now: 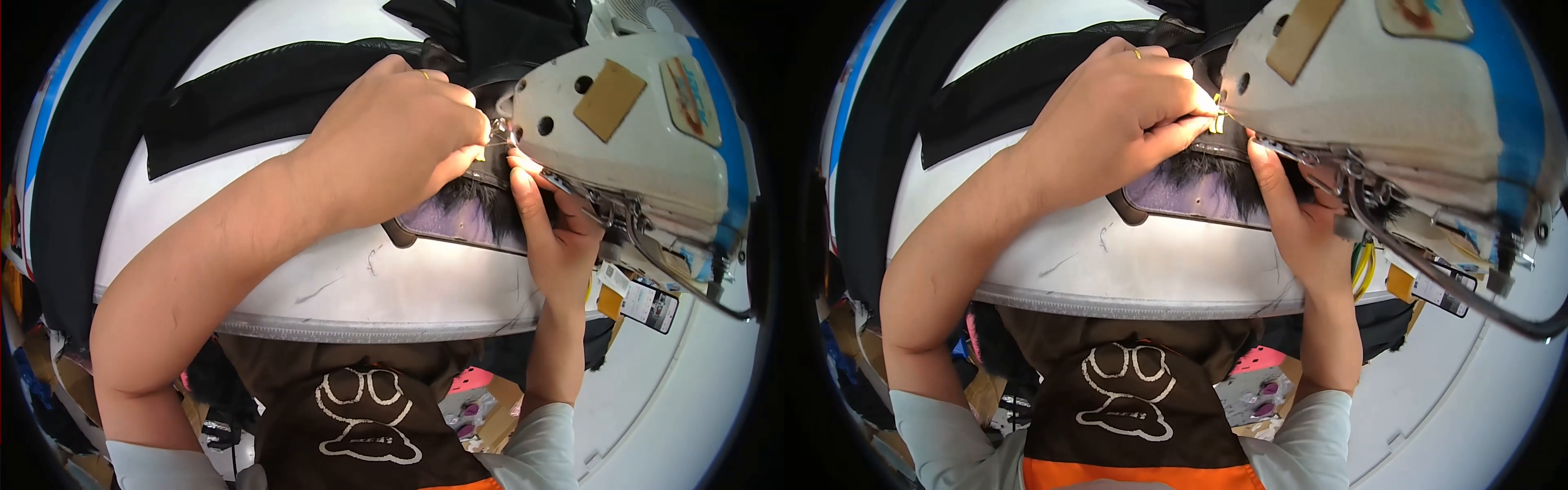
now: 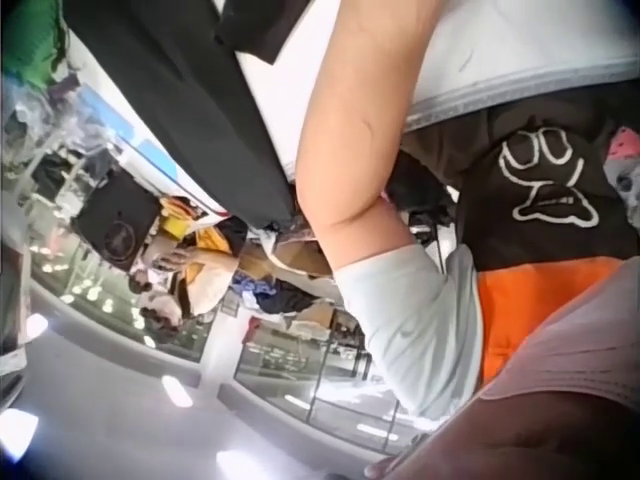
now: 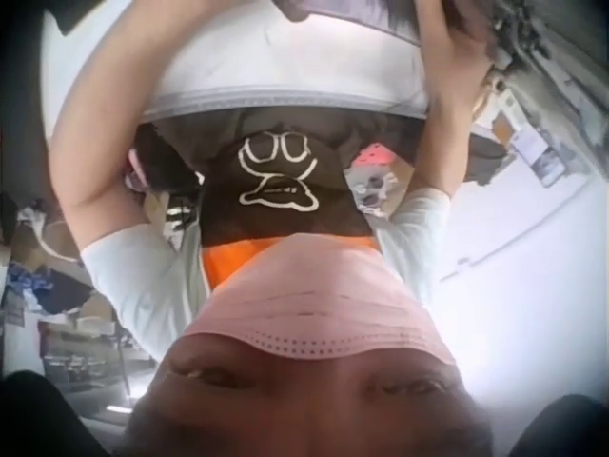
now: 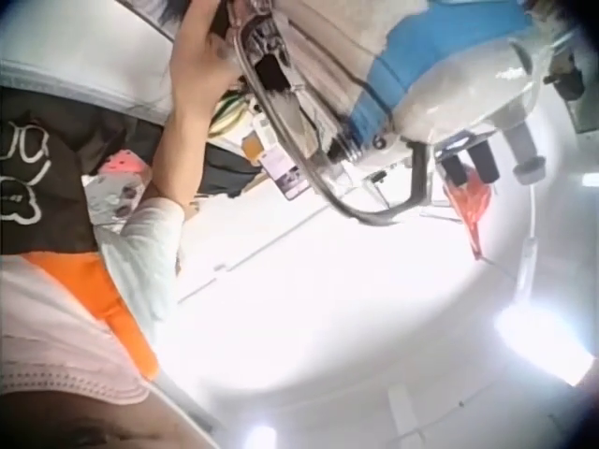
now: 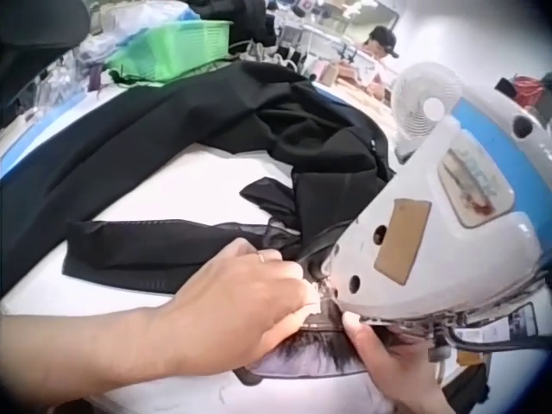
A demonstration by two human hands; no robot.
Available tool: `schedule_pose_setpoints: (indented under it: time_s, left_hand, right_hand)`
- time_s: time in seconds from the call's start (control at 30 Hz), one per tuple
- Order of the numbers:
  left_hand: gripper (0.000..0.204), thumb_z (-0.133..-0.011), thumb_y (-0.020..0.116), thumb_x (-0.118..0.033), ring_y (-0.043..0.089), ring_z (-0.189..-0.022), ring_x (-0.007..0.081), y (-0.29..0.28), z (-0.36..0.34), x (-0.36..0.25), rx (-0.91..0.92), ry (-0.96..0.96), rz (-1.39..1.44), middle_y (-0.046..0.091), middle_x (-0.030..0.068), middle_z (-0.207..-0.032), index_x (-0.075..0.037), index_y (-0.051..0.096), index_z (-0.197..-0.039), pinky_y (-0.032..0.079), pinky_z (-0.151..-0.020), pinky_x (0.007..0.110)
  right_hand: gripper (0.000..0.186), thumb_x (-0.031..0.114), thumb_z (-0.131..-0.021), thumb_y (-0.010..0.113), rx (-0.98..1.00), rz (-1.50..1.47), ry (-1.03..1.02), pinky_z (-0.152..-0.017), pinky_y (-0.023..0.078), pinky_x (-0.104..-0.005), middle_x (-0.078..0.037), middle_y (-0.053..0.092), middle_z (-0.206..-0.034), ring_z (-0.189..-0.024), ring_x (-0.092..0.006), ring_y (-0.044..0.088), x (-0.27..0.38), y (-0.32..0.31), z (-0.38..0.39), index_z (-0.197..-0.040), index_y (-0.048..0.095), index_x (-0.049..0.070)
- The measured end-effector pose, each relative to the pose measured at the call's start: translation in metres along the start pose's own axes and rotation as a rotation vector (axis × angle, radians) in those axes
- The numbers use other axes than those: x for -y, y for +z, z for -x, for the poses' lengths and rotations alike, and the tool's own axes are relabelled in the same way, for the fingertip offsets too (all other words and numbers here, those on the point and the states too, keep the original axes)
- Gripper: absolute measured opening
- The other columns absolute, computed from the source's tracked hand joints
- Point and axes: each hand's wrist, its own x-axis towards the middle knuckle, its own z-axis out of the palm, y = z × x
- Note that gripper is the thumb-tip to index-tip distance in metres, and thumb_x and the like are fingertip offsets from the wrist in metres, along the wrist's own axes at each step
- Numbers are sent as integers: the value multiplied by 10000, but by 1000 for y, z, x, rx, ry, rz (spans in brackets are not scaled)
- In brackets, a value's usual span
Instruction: Use an industrial sewing machine to join pieces of fabric and trim excess with scissors.
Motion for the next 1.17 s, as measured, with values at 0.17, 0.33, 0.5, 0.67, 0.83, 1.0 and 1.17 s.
schedule_pose_setpoints:
  time_s: [0.17,0.33,0.5,0.67,0.83,1.0,1.17]
  left_hand:
    - [133,-961,753,-167,726,-989,239,-3,-2,-3,92,-25,-32,742,30,-891,-107,747,-842,522,-911,425]
    - [57,-956,760,-149,638,-854,225,4,1,2,-18,23,6,605,7,-792,-97,741,-941,457,-857,399]
    - [49,-955,762,-145,629,-837,215,6,1,2,-16,22,-8,597,2,-795,-101,743,-948,457,-856,395]
    - [51,-954,765,-147,621,-829,211,6,1,1,-11,19,-14,594,1,-793,-99,748,-951,453,-853,390]
    - [56,-953,766,-147,621,-833,215,7,0,1,-18,23,-14,593,7,-793,-96,746,-942,452,-853,391]
    - [63,-955,762,-153,628,-848,219,7,0,0,-26,31,-21,601,13,-802,-94,747,-939,455,-860,395]
    - [58,-955,769,-159,637,-865,218,7,0,0,-16,19,-6,617,11,-816,-102,759,-946,458,-871,397]
  right_hand:
    - [222,73,-1033,793,-45,91,50,-1103,499,-301,-76,814,-1231,-1150,-142,713,-7,9,-3,-1228,817,-29]
    - [211,46,-1034,773,-64,87,11,-1116,495,-305,-83,822,-1216,-1144,-143,720,-7,13,-2,-1221,815,-41]
    - [211,37,-1033,770,-63,72,7,-1117,497,-307,-88,822,-1217,-1147,-145,720,-13,12,-1,-1224,816,-40]
    - [203,39,-1032,773,-56,47,-19,-1119,500,-317,-97,820,-1218,-1153,-156,721,-11,13,-2,-1215,818,-38]
    - [207,37,-1032,774,-68,46,-42,-1118,504,-320,-96,821,-1216,-1150,-155,724,-15,14,-2,-1220,816,-38]
    - [209,32,-1031,775,-80,32,-30,-1120,504,-319,-99,822,-1219,-1146,-156,728,-16,14,-2,-1223,815,-40]
    - [222,24,-1031,771,-51,63,-86,-1127,500,-314,-103,824,-1224,-1154,-159,729,-21,12,-2,-1242,815,-29]
